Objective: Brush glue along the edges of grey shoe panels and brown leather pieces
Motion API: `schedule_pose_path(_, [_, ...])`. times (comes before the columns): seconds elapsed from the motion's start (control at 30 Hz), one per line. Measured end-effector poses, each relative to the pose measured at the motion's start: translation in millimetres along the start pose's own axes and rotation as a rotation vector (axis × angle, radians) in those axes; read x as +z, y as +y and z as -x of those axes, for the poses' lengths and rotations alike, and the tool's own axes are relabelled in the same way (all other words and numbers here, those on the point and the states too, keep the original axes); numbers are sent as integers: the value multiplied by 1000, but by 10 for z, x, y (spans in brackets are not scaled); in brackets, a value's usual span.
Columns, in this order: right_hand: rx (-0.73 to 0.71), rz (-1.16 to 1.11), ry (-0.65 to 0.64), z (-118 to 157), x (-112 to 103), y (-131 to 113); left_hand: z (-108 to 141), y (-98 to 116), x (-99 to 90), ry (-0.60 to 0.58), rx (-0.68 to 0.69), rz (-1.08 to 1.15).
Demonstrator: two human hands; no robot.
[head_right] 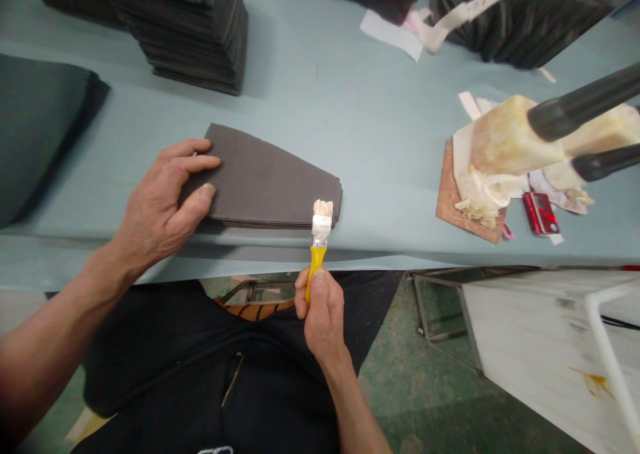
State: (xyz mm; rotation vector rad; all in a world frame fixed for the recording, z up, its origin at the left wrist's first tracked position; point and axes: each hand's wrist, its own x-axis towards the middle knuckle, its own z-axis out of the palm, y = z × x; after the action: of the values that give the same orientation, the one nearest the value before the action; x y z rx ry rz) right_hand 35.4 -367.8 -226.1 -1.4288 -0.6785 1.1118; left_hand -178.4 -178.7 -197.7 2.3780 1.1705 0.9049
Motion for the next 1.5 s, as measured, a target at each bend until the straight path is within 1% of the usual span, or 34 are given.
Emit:
schedule_pose_path(0.17, [4,81,34,-45,18,-35,2,3,0,1,-12,0])
schedule_pose_path(0.27, [12,109,27,-48,40,-46,4,4,-1,-4,-18,-1])
schedule_pose_path(0.53, [28,160,-63,52,115,-103,3,-18,5,-27,-33,-30])
schedule_pose_path(0.73, [22,173,-53,35,182,-105,5,2,2,-43,-42,-22])
schedule_pose_path(0.97, [15,205,-157,135,334,-80,5,15,11,-46,-53,-9])
schedule_pose_path(1.07, [0,218,-153,123,351,-77,8,14,12,-44,-57,-11])
schedule_pose_path(1.2, [-20,230,-111,32,351,-49,17,9,14,-36,-46,-18])
schedule_pose_path(1.27, [-23,238,-112,6,372,-26,19,8,16,-33,-40,-21])
schedule_pose_path(1.5, [-13,279,-209,101,527,8,18,10,18,-36,-41,-15])
